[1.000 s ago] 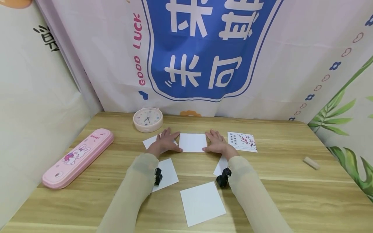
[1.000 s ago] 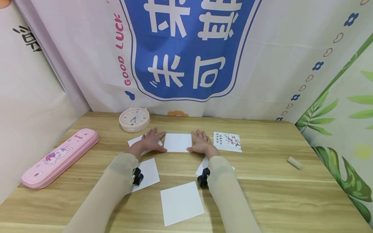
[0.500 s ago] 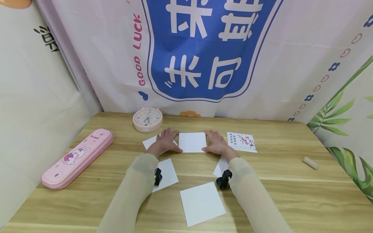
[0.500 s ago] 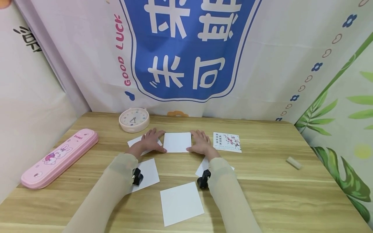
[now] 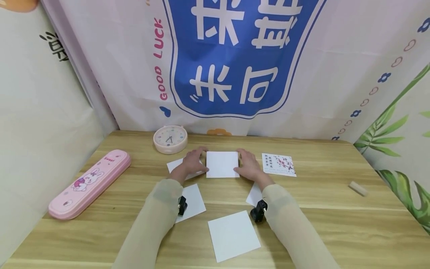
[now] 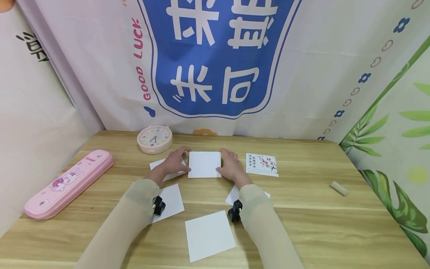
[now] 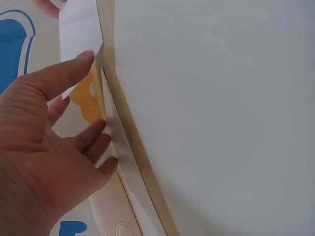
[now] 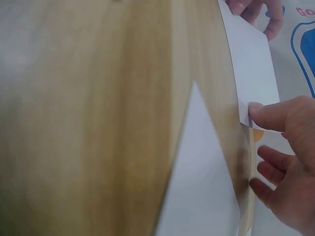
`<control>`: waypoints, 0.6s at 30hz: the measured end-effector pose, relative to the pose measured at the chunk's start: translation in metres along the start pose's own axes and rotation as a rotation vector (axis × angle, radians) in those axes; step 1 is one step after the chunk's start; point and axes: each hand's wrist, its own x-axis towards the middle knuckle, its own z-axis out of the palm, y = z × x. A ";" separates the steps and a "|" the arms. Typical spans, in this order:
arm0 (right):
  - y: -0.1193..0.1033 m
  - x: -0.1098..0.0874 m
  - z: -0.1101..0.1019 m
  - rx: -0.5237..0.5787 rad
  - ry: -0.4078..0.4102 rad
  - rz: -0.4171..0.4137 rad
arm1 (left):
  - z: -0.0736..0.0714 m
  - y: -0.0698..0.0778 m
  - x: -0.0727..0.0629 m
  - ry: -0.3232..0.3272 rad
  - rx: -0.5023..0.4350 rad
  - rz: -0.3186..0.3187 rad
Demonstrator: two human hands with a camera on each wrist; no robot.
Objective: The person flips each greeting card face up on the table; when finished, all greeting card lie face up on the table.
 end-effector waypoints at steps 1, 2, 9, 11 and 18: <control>-0.001 0.000 0.000 0.013 0.010 0.004 | 0.000 0.000 0.001 0.007 -0.008 0.005; -0.001 0.000 0.001 0.029 0.017 0.012 | 0.000 -0.001 0.001 0.015 -0.021 0.013; -0.003 -0.003 -0.001 0.123 0.072 0.030 | 0.002 0.001 0.002 0.024 -0.272 0.048; -0.004 -0.003 -0.002 0.138 0.092 0.034 | 0.002 0.003 0.002 0.037 -0.307 0.058; -0.006 -0.007 -0.008 0.229 0.118 0.074 | 0.003 0.011 -0.001 0.114 -0.312 0.114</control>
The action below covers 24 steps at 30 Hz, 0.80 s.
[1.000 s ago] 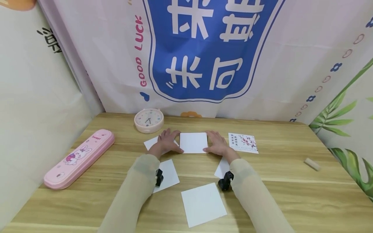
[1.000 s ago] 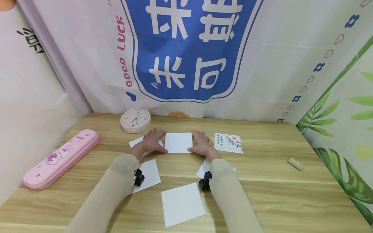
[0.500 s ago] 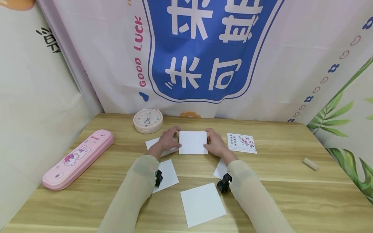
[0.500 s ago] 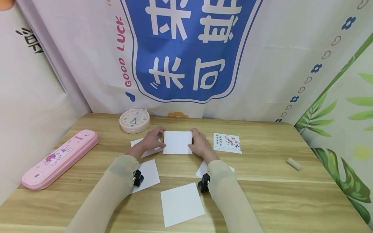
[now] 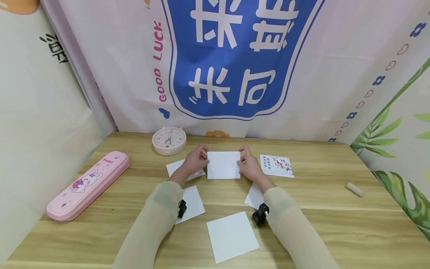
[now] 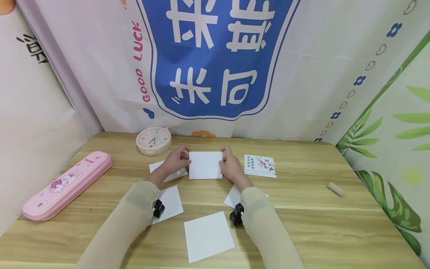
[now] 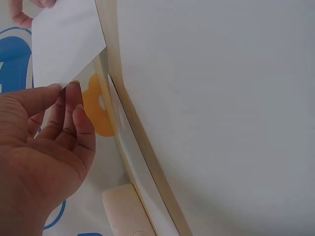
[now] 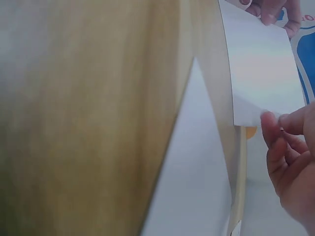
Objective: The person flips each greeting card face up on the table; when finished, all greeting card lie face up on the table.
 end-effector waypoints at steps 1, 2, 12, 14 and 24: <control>0.000 0.000 -0.001 0.023 0.001 -0.001 | 0.001 0.001 0.000 0.007 -0.007 -0.003; 0.000 -0.001 -0.001 0.045 0.005 -0.005 | 0.001 0.002 -0.001 0.014 -0.014 -0.009; -0.002 -0.005 -0.006 0.252 0.041 -0.014 | -0.001 0.002 -0.002 0.046 -0.147 0.019; -0.007 -0.008 -0.009 0.303 0.052 -0.008 | -0.003 0.004 -0.004 0.052 -0.146 0.031; 0.000 -0.010 -0.011 0.468 0.034 0.067 | -0.006 0.010 -0.016 -0.005 -0.201 -0.022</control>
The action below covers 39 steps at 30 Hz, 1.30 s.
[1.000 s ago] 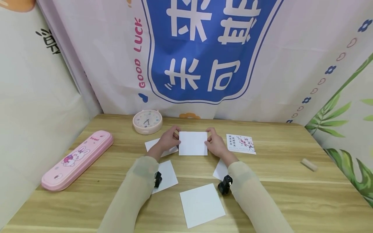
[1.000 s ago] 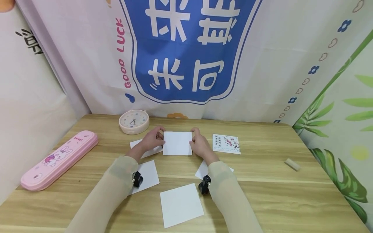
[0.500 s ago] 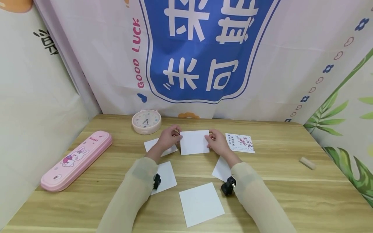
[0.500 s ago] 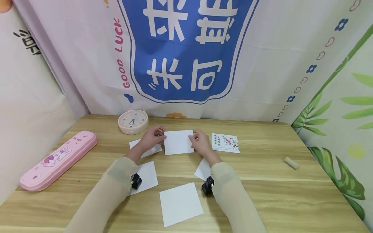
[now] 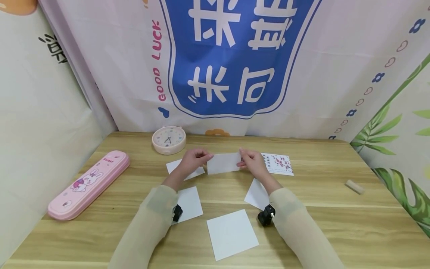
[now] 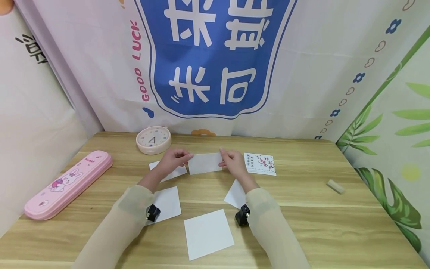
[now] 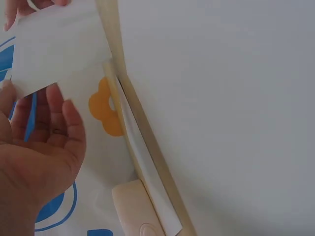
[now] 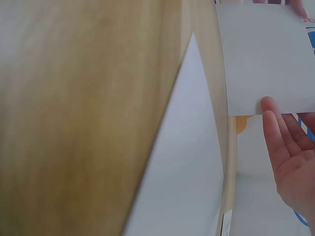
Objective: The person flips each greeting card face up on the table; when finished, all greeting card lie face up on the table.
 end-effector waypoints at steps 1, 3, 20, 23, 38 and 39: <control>0.000 -0.001 -0.001 0.003 -0.013 -0.004 | 0.000 0.000 -0.001 -0.017 0.000 -0.012; 0.000 -0.003 -0.004 0.014 -0.042 -0.008 | 0.000 0.001 -0.003 -0.046 0.013 -0.048; 0.005 -0.014 -0.017 -0.094 -0.186 0.112 | 0.003 0.003 -0.013 -0.107 0.270 -0.239; 0.005 -0.015 -0.018 -0.077 -0.194 0.113 | 0.004 0.003 -0.013 -0.101 0.268 -0.236; 0.001 -0.017 -0.010 -0.035 -0.058 0.132 | 0.012 0.008 -0.014 -0.012 0.236 -0.209; 0.000 -0.017 -0.010 -0.042 -0.043 0.125 | 0.013 0.009 -0.013 -0.003 0.232 -0.197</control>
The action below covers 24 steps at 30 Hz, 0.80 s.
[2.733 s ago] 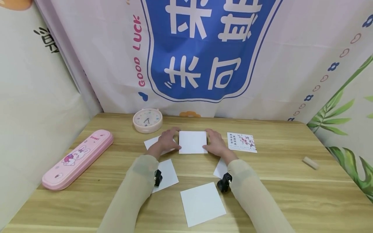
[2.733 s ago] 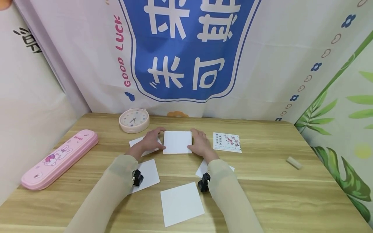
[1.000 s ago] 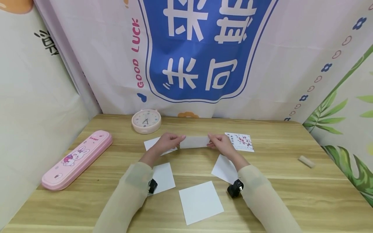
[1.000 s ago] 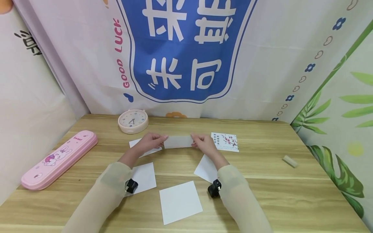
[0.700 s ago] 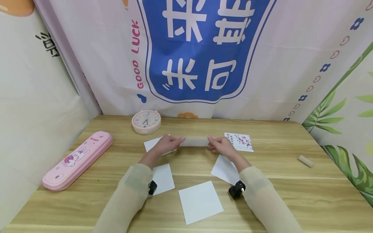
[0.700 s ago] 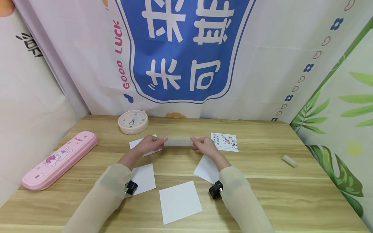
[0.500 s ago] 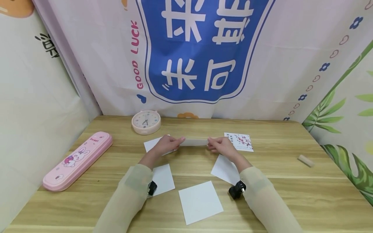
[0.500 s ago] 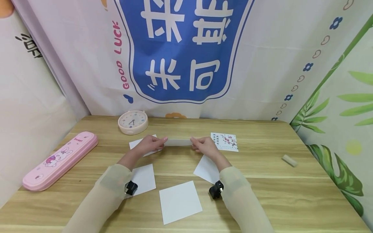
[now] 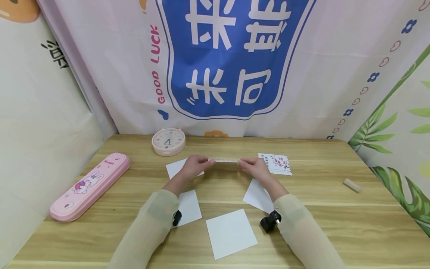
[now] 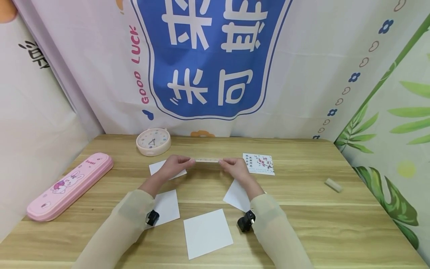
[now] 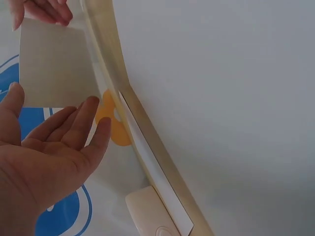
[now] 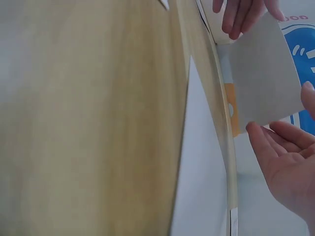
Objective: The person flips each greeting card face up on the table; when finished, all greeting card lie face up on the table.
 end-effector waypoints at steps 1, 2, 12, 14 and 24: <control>0.000 0.000 0.001 -0.007 0.015 -0.007 | 0.001 0.000 0.001 0.008 -0.007 0.017; -0.001 0.000 0.001 -0.010 0.031 -0.011 | 0.003 0.000 0.002 0.016 -0.010 0.037; -0.005 0.003 0.010 0.037 0.133 -0.060 | 0.018 0.007 0.009 0.067 -0.109 0.130; -0.004 0.004 0.011 -0.010 0.151 -0.084 | 0.019 0.008 0.010 0.077 -0.115 0.129; -0.004 0.005 0.013 -0.262 0.163 -0.216 | 0.020 0.012 0.011 0.113 -0.097 0.123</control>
